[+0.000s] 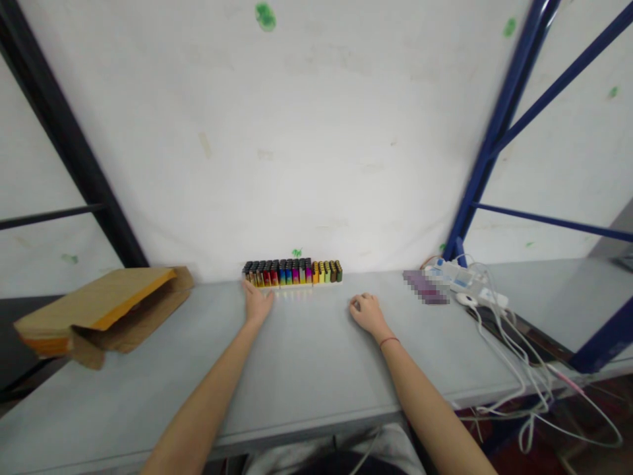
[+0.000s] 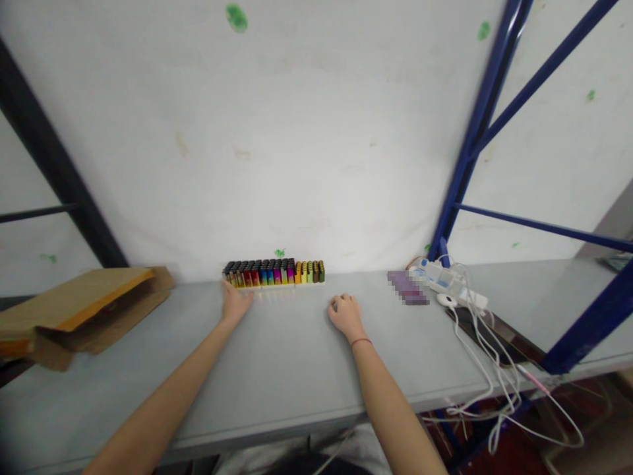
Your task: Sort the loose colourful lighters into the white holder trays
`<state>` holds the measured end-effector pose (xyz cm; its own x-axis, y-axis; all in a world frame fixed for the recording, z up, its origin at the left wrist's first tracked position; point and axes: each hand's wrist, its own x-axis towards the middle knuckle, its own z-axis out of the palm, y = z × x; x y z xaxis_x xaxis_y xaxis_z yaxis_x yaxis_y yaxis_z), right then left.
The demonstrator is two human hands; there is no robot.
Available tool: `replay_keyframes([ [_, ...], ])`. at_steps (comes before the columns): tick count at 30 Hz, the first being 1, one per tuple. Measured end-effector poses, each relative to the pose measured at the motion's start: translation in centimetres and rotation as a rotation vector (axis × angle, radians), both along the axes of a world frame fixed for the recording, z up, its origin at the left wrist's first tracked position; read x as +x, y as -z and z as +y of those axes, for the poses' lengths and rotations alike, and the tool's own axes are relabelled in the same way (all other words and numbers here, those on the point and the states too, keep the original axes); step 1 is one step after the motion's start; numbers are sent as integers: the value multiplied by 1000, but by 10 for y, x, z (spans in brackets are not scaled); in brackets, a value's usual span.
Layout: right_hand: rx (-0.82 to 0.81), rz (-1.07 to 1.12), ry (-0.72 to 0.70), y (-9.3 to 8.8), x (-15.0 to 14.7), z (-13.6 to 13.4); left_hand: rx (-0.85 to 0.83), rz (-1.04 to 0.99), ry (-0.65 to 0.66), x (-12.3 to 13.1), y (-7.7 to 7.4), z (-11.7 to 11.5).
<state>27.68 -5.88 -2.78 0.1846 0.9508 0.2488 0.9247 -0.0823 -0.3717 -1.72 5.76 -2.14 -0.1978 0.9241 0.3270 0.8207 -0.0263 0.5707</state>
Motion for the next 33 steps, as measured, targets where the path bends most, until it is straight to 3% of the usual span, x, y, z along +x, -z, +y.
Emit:
replay_keyframes([
  [4, -36, -4, 0, -1, -6, -7, -2, 241, 271, 23, 19, -37],
  [7, -86, 9, -46, -1, -5, -7, -51, 407, 468, 38, 23, -54],
  [15, -113, 21, -76, 0, 2, -4, -118, 391, 575, 26, 10, -48],
  [24, -86, 88, -85, -3, 3, -6, -128, 429, 574, 23, 10, -47],
  [27, 36, 359, -149, -4, -7, -3, -59, 430, 663, 32, 9, -53],
  [30, 93, 910, -247, -7, -29, 1, 94, 391, 973, 56, 9, -72],
  [33, 39, 1438, -282, -11, -48, 1, 237, 385, 1106, 82, 9, -99],
])
